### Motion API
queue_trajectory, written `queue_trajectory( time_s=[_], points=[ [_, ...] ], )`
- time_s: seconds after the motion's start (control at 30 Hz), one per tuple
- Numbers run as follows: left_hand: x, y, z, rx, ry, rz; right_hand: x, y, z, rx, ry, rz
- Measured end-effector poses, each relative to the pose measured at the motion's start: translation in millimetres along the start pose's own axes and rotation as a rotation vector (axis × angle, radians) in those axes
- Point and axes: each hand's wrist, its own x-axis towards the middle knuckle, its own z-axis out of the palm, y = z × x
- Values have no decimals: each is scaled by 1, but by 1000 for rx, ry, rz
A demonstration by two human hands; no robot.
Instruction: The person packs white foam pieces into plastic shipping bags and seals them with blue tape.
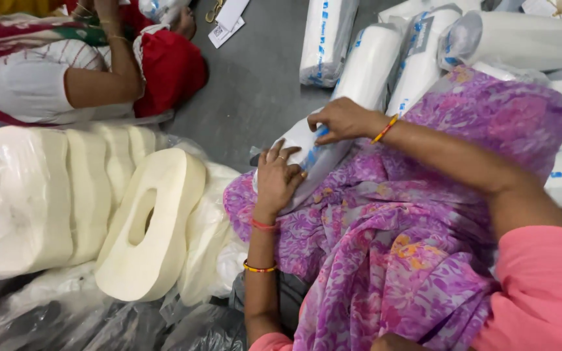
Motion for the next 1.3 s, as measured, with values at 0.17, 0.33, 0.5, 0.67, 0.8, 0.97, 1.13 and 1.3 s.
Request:
queue_trajectory(
  time_s=[0.17,0.33,0.5,0.67,0.8,0.97,1.13,1.3],
  points=[
    [6,32,16,190,40,-320,-13,18,17,124,65,110],
    [14,31,26,133,383,-499,-18,30,-1,387,-67,-5],
    [11,-13,23,320,162,-515,-33,64,22,579,-42,-67],
    [10,-28,17,230,92,-473,-13,81,-15,629,-171,150],
    [9,-25,5,146,148,-368,0,104,-47,583,-284,181],
    [11,-25,4,83,147,-368,-7,138,-28,470,-230,270],
    [10,-28,0,118,174,-309,-35,167,0,3,-352,505],
    [14,-65,6,-35,200,-458,-61,201,79,384,-285,520]
  ],
)
